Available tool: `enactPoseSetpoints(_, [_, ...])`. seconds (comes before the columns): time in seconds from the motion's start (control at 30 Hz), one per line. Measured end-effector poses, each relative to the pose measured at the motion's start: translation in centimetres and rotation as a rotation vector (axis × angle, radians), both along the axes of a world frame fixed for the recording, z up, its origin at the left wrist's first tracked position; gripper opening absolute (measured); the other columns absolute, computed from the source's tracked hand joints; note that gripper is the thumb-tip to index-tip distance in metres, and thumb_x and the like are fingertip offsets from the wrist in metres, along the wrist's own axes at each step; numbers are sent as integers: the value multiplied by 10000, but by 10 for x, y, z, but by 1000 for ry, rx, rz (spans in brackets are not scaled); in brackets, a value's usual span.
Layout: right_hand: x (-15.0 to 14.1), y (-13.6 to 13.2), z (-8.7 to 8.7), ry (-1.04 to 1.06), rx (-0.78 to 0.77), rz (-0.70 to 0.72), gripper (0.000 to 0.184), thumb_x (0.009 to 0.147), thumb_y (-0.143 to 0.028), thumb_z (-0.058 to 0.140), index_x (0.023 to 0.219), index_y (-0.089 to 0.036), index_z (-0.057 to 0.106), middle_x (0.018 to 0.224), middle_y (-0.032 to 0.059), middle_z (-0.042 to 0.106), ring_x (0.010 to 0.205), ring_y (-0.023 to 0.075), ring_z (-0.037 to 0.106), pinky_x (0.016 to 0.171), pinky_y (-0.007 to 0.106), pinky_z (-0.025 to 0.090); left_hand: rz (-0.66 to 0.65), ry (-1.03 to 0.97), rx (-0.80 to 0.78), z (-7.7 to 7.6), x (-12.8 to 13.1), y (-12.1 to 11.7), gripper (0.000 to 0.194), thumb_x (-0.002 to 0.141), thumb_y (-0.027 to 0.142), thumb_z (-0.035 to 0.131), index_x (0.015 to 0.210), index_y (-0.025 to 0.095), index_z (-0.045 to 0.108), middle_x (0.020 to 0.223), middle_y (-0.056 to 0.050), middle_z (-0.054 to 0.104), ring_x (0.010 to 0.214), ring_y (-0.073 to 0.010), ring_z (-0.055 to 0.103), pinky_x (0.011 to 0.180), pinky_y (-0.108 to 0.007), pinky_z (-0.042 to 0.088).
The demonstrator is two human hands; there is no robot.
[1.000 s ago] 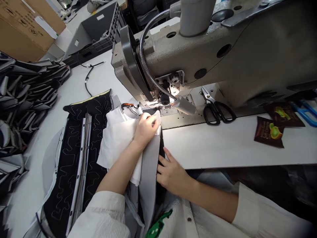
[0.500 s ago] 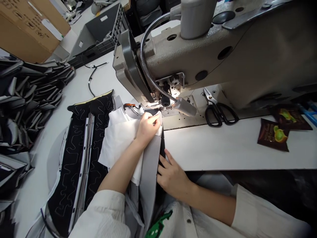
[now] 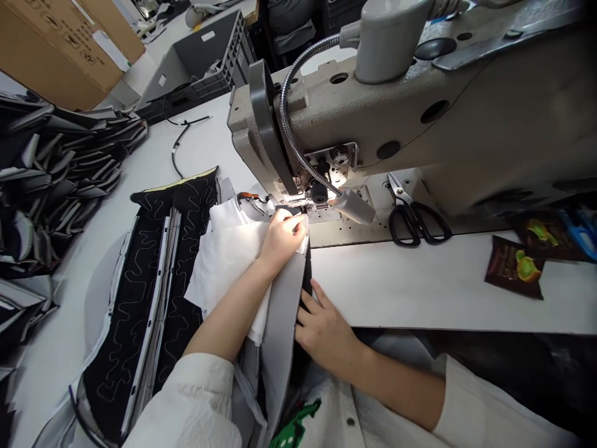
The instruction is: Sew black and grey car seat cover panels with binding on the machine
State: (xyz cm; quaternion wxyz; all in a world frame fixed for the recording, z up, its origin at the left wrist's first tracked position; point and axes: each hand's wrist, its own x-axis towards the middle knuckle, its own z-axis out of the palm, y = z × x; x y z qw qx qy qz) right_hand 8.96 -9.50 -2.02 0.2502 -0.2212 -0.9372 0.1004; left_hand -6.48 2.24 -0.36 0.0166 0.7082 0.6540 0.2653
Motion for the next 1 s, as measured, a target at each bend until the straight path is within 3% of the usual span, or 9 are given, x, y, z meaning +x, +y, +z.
enactPoseSetpoints(0.17, [0, -2, 0, -11, 24, -41, 131, 855, -176, 579, 916, -173, 694, 1141, 103, 603, 1235, 316, 424, 1056, 564, 331, -14, 97, -4, 3, 0, 0, 246, 834, 133, 478, 928, 188, 698, 973, -83, 575, 960, -190, 539, 913, -305, 434])
enactPoseSetpoints(0.27, [1, -13, -3, -42, 44, -60, 177, 845, -200, 596, 991, -157, 686, 1190, 132, 584, 1246, 331, 412, 1056, 576, 312, -12, 271, 9, 17, 7, -16, 250, 861, 181, 475, 1008, 186, 677, 1211, -133, 510, 1150, -285, 440, 983, -425, 373])
enactPoseSetpoints(0.33, [2, -22, -5, -63, 55, -34, 210, 838, -218, 605, 1022, -150, 681, 1172, 137, 597, 1229, 334, 427, 1055, 593, 293, -12, 374, -30, 31, 14, -34, 280, 855, 249, 503, 1091, 182, 640, 1253, -157, 484, 1154, -331, 431, 954, -467, 374])
enactPoseSetpoints(0.4, [2, -30, -4, -87, 56, 2, 223, 838, -235, 607, 1027, -144, 683, 1133, 135, 620, 1210, 332, 445, 1056, 599, 280, -55, 430, -194, 45, 20, -53, 427, 839, 317, 526, 1239, 170, 541, 1140, -164, 553, 1053, -325, 506, 864, -437, 423])
enactPoseSetpoints(0.47, [2, -35, -1, -121, 44, 27, 217, 843, -248, 604, 1006, -136, 693, 1111, 138, 632, 1199, 334, 454, 1056, 609, 269, -118, 430, -465, 56, 22, -68, 651, 812, 379, 545, 1391, 154, 352, 1014, -137, 614, 934, -302, 572, 741, -373, 456])
enactPoseSetpoints(0.53, [2, -37, 2, -149, 33, 51, 202, 849, -243, 594, 976, -130, 704, 1111, 144, 633, 1196, 339, 455, 1054, 625, 260, -162, 398, -702, 63, 19, -75, 831, 777, 414, 557, 1462, 159, 162, 968, -106, 642, 847, -283, 609, 631, -318, 446])
enactPoseSetpoints(0.6, [2, -39, 5, -160, 30, 77, 195, 856, -231, 581, 970, -137, 708, 1120, 144, 632, 1200, 342, 452, 1043, 643, 264, -182, 365, -817, 65, 13, -75, 899, 745, 396, 557, 1475, 175, 81, 927, -84, 655, 772, -266, 620, 562, -287, 415])
enactPoseSetpoints(0.77, [4, -44, 3, -100, 69, 123, 229, 902, -240, 511, 1024, -184, 697, 1224, 124, 577, 1241, 360, 410, 1006, 673, 294, -172, 157, -835, 58, 1, -68, 851, 702, 185, 455, 1480, 170, 111, 722, -7, 623, 602, -190, 571, 503, -247, 373])
enactPoseSetpoints(1.0, [9, -35, 4, -62, 72, 146, 200, 889, -213, 520, 961, -191, 705, 1147, 100, 602, 1232, 364, 417, 1012, 657, 315, -201, -44, -721, 50, 3, -56, 807, 677, 150, 412, 1460, 132, 216, 572, 46, 536, 540, -166, 540, 511, -233, 409])
